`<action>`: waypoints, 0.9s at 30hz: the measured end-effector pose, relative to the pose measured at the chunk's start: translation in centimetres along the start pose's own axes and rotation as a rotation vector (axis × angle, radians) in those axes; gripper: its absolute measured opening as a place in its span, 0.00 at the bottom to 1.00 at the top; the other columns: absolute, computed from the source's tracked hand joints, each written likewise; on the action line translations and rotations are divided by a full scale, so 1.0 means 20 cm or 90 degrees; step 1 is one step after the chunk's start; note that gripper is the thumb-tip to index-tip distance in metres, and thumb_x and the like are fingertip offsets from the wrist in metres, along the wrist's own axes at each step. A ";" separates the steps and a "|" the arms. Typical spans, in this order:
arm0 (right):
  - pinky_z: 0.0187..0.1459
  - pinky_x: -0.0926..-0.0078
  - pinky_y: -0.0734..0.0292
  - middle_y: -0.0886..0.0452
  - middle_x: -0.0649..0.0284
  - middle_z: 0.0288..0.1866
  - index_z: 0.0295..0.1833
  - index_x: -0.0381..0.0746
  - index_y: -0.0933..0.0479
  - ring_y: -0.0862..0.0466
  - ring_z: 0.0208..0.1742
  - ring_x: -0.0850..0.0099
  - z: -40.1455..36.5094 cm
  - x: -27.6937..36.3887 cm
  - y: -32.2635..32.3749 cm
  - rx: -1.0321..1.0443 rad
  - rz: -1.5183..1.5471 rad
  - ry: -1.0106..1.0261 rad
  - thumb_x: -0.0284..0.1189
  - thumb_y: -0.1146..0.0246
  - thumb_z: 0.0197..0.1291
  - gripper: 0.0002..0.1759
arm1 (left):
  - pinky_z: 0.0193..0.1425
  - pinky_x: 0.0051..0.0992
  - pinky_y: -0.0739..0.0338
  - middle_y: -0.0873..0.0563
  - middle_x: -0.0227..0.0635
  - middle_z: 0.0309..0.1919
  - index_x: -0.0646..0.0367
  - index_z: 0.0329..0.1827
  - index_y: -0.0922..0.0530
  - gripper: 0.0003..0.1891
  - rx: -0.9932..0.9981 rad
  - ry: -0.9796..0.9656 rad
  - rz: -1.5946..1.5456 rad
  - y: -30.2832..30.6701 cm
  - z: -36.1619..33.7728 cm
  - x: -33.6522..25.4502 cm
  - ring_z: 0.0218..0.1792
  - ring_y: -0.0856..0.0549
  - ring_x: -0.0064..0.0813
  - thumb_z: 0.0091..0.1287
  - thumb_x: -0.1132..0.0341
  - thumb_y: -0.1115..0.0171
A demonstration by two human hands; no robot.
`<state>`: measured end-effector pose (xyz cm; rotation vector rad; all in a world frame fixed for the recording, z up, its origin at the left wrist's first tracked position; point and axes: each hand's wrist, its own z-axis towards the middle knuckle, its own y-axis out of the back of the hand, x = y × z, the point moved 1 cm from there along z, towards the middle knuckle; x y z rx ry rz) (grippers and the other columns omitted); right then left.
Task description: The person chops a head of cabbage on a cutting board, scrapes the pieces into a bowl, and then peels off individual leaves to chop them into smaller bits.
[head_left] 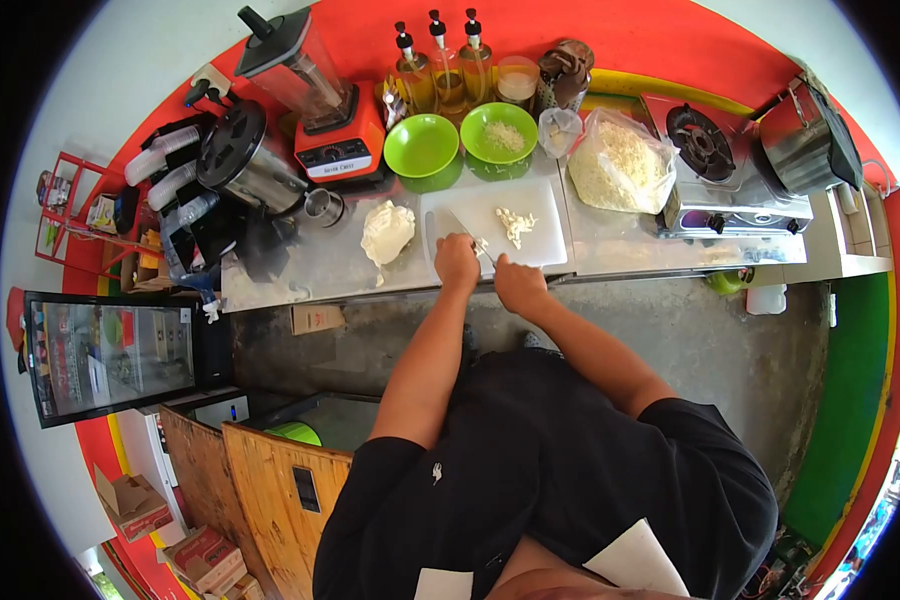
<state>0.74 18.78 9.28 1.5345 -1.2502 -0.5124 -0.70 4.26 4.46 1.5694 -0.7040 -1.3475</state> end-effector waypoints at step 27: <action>0.43 0.56 0.14 0.11 0.45 0.40 0.50 0.35 0.32 0.08 0.43 0.53 0.05 -0.01 -0.10 0.007 0.004 -0.020 0.28 0.42 0.69 0.10 | 0.45 0.42 0.18 0.10 0.40 0.37 0.53 0.32 0.16 0.02 0.054 0.167 -0.146 0.09 -0.03 -0.03 0.42 0.11 0.47 0.62 0.69 0.35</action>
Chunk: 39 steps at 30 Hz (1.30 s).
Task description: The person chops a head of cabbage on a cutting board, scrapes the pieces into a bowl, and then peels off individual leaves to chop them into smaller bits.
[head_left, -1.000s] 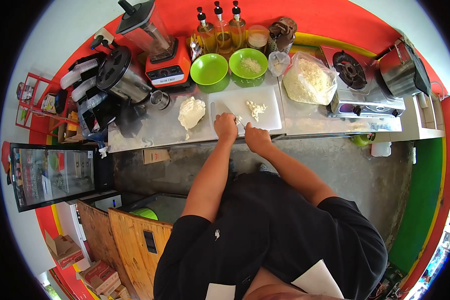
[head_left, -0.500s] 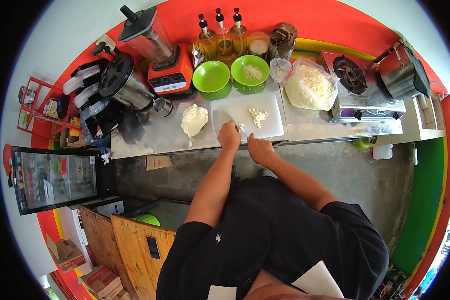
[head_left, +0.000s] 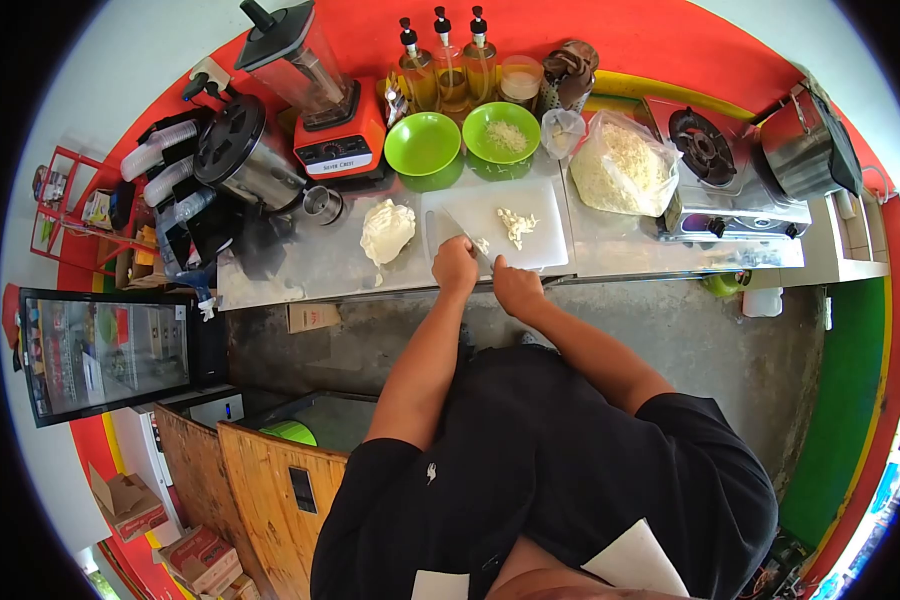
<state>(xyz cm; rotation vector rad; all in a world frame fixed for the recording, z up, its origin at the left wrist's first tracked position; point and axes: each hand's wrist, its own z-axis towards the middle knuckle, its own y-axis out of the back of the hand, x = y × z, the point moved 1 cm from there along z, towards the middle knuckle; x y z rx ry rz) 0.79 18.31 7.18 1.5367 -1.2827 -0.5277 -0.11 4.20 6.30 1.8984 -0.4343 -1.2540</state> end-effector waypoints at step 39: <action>0.38 0.60 0.14 0.11 0.50 0.35 0.49 0.36 0.33 0.08 0.38 0.57 -0.01 0.10 -0.01 -0.034 -0.056 0.018 0.30 0.45 0.71 0.09 | 0.44 0.45 0.20 0.13 0.39 0.39 0.54 0.37 0.15 0.03 -0.086 -0.078 -0.007 -0.08 -0.05 0.11 0.43 0.13 0.49 0.64 0.66 0.33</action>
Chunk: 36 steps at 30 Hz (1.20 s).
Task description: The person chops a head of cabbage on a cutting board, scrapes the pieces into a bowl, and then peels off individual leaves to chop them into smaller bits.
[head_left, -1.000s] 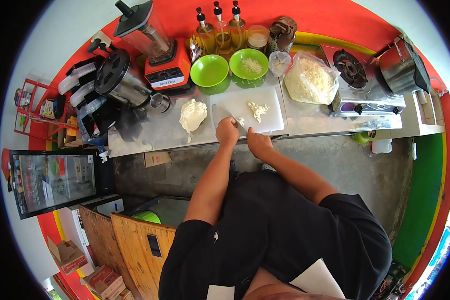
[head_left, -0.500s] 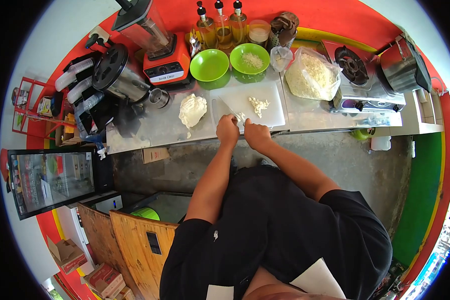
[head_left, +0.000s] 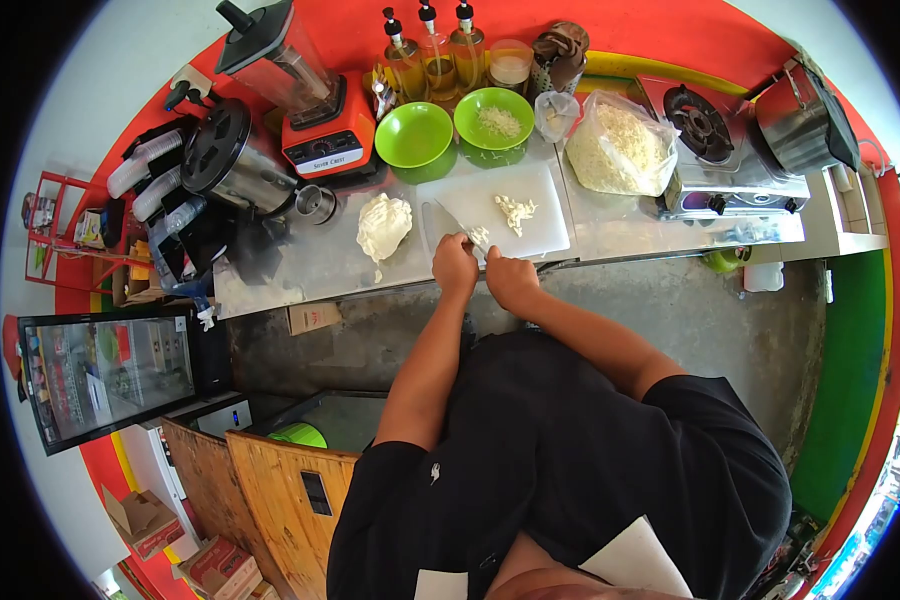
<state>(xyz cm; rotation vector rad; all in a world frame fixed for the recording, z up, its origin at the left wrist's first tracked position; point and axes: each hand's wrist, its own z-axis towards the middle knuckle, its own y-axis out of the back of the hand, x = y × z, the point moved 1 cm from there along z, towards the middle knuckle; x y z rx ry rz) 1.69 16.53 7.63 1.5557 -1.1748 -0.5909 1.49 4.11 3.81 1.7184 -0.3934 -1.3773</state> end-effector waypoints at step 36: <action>0.39 0.59 0.13 0.11 0.48 0.36 0.50 0.35 0.33 0.08 0.39 0.55 0.03 -0.04 -0.02 -0.010 0.022 0.033 0.26 0.41 0.67 0.11 | 0.41 0.49 0.22 0.15 0.45 0.37 0.57 0.35 0.17 0.04 -0.039 -0.029 -0.039 0.00 -0.03 -0.01 0.40 0.15 0.54 0.66 0.68 0.38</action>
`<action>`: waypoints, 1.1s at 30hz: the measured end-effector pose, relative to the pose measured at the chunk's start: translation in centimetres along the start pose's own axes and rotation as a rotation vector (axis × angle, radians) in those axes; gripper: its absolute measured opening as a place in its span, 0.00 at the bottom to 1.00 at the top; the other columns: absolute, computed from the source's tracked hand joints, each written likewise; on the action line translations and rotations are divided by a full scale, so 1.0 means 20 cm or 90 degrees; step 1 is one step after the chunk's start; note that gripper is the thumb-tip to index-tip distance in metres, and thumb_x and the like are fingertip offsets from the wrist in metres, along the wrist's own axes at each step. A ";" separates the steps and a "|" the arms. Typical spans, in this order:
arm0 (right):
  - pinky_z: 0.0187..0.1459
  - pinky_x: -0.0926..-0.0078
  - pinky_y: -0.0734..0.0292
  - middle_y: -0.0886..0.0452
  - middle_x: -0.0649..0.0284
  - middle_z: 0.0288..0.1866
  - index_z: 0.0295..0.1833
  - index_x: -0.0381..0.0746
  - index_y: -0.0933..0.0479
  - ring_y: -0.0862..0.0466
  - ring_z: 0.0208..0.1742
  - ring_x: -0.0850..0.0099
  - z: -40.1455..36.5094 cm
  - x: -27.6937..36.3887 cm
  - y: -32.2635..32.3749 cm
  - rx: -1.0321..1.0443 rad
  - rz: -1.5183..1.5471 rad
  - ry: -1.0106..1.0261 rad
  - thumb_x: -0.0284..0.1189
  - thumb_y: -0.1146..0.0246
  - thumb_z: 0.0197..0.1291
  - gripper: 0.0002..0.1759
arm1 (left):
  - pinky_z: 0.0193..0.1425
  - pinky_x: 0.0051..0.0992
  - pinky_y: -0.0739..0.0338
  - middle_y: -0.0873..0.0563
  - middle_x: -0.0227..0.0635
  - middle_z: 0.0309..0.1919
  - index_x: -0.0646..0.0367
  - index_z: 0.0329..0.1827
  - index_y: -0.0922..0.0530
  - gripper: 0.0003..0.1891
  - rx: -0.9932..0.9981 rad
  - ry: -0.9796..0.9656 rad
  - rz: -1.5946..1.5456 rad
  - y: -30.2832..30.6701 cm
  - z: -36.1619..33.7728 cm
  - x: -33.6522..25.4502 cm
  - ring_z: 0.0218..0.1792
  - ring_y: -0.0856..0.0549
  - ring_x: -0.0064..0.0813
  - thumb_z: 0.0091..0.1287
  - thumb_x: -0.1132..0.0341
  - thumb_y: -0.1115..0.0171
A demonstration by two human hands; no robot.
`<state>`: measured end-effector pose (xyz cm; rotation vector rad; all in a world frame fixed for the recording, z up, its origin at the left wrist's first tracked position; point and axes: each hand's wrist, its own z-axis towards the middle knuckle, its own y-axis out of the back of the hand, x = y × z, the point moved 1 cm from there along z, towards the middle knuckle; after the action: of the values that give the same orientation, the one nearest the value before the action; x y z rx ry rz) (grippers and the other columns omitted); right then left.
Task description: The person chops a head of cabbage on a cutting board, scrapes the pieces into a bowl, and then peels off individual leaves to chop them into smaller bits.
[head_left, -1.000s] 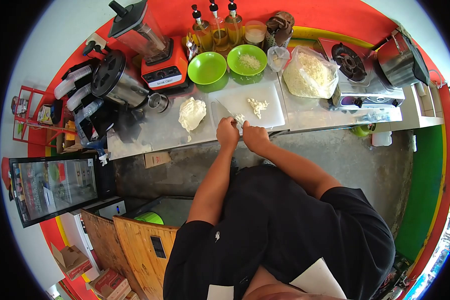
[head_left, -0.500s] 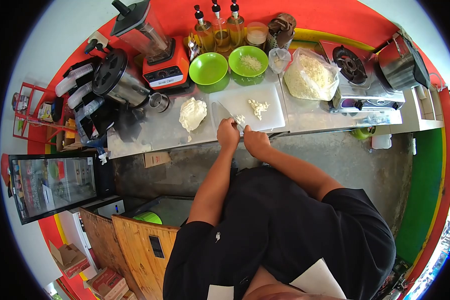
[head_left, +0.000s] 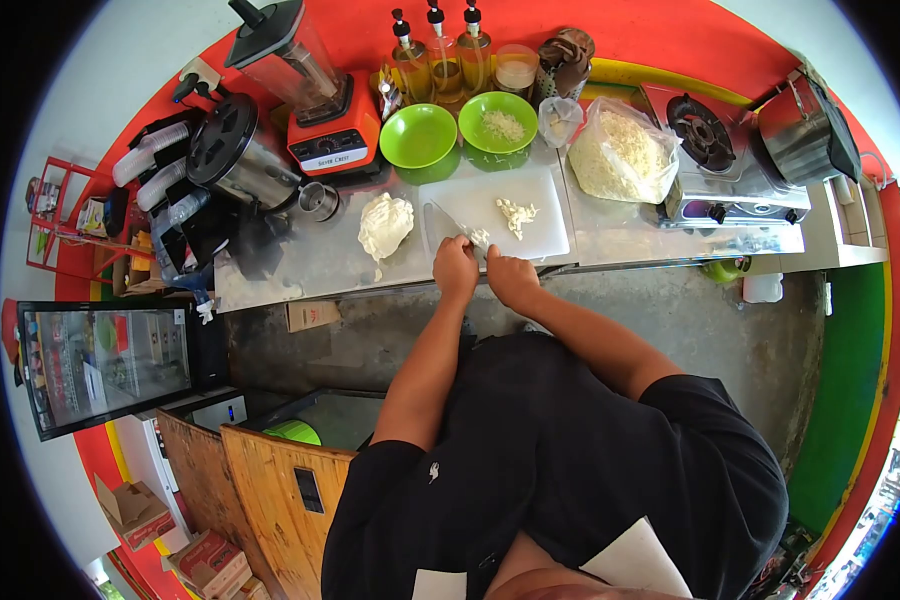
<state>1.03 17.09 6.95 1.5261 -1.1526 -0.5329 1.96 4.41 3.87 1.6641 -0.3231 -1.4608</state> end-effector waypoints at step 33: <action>0.41 0.59 0.13 0.11 0.46 0.39 0.50 0.35 0.33 0.08 0.41 0.53 0.02 0.01 0.01 0.027 0.001 0.015 0.25 0.39 0.64 0.13 | 0.41 0.48 0.23 0.16 0.47 0.34 0.61 0.35 0.20 0.03 -0.029 -0.046 -0.042 -0.01 0.00 0.02 0.38 0.16 0.55 0.65 0.72 0.40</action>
<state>0.74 16.80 7.17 1.5636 -1.1544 -0.4909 1.96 4.26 3.48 1.6014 -0.2743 -1.5687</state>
